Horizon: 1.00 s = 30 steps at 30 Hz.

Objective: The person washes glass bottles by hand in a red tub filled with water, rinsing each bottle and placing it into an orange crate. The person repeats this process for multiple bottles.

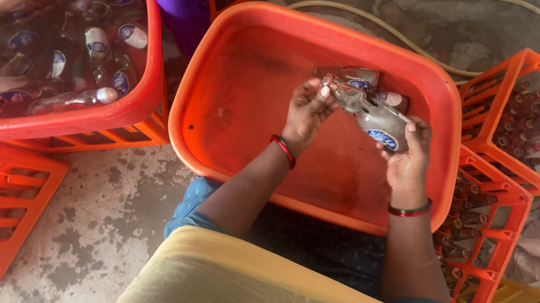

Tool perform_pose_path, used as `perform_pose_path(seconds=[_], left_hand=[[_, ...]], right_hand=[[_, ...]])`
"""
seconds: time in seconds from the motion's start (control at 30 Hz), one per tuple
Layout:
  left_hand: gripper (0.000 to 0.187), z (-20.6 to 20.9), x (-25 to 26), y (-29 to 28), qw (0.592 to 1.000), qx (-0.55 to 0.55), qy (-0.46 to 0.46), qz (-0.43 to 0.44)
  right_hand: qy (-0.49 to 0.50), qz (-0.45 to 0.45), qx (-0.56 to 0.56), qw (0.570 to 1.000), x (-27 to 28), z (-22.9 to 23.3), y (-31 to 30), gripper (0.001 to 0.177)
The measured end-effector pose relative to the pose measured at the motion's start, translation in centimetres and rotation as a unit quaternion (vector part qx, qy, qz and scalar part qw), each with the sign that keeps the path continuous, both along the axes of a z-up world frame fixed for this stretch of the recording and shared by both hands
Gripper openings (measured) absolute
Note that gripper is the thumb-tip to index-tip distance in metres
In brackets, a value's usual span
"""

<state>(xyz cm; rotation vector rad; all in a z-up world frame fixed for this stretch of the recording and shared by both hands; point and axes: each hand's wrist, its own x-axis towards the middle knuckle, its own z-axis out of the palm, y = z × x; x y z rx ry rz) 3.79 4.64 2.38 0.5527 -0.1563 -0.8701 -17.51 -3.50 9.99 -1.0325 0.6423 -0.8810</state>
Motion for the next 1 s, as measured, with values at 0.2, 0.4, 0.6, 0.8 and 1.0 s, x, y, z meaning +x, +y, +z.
perform_pose_path(seconds=[0.2, 0.4, 0.6, 0.8, 1.0], left_hand=[[0.027, -3.3, -1.8, -0.6, 0.985, -0.017, 0.159, -0.064], [0.034, -2.9, -2.1, -0.2, 0.981, 0.051, 0.175, -0.067], [0.036, -2.4, -2.6, 0.2, 0.979, 0.066, 0.183, -0.060], [0.041, -2.4, -2.5, 0.0, 0.975, 0.091, 0.186, -0.081], [0.045, -2.6, -2.7, 0.1, 0.976, 0.084, 0.183, -0.085]], right_hand=[[0.056, -0.013, -0.085, 0.995, -0.4, 1.4, 0.4, 0.049], [0.084, -0.045, -0.106, 0.990, -0.1, 1.3, 0.5, 0.047], [0.065, -0.045, -0.118, 0.990, -0.4, 1.5, 0.6, 0.045], [0.076, -0.059, -0.121, 0.988, -0.1, 1.8, 0.8, 0.041], [0.055, -0.055, -0.129, 0.989, -0.2, 1.8, 0.6, 0.038]])
